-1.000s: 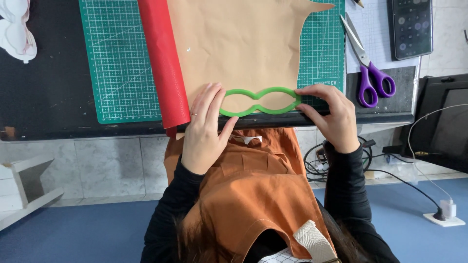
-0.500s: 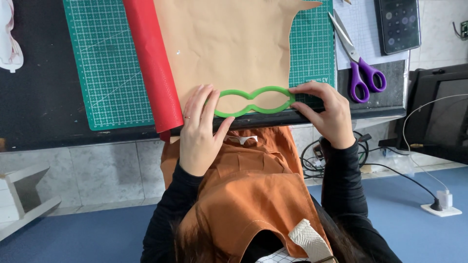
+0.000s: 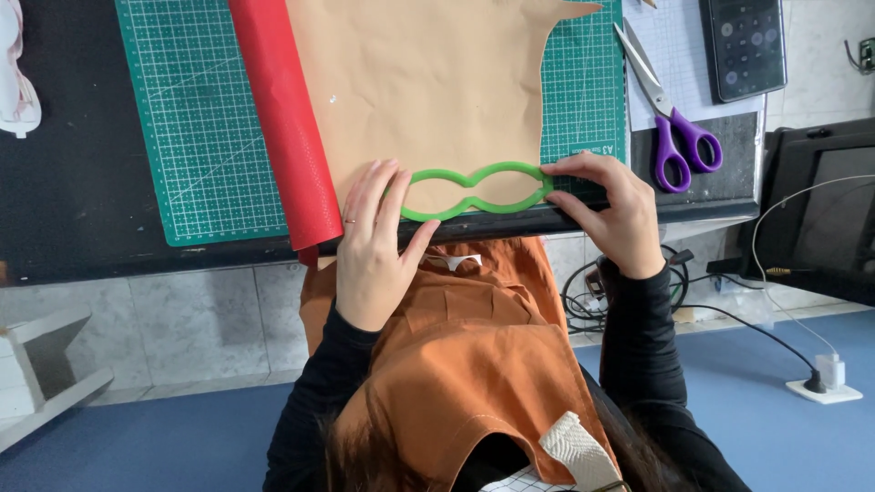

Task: The person is trimming a piece of leather with scissors and then using a template to mark shapes on it with a pencil.

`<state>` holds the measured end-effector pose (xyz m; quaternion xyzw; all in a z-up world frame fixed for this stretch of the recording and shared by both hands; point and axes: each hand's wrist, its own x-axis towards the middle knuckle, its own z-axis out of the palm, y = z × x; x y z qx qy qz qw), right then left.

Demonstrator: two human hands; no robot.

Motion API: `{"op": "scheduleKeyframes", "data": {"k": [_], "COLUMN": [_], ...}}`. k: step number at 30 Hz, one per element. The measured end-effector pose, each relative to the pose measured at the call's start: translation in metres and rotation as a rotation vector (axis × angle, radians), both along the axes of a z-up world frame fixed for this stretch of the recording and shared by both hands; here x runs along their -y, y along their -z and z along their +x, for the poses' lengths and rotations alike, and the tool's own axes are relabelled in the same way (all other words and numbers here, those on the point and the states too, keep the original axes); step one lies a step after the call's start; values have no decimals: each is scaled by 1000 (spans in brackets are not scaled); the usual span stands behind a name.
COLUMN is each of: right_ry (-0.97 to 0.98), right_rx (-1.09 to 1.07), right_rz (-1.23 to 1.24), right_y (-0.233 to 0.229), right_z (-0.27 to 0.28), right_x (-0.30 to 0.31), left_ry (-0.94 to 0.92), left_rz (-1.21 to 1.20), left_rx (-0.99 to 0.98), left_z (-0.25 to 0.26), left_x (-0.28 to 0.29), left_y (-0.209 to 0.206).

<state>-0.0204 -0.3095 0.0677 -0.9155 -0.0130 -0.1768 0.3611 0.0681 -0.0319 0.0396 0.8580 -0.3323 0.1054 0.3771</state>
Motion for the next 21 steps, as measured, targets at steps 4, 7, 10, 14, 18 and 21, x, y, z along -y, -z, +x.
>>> {"op": "scheduleKeyframes", "data": {"k": [4,7,10,14,18,21], "right_ry": [-2,-5,-23,-57,-78,-86], "right_rx": [-3,-18,-25,-37,-68,-110], "right_rz": [-3,-15,-46,-79,-160,-222], "right_y": [3,0,-6,-18,-22,-28], "right_z": [-1,-1,0,4,3,5], "right_x": [1,2,0,-2,0,2], "left_ry": [-12,-19,-9,-9,30,48], "left_rz": [11,16,19,95,173,219], "left_rx": [-10,-7,-2,-57,-69,-60], "left_z": [-1,-2,-1,-1,2,4], "left_x": [-1,0,0,1,4,3], "left_y": [2,0,-4,-15,-27,-29]}}
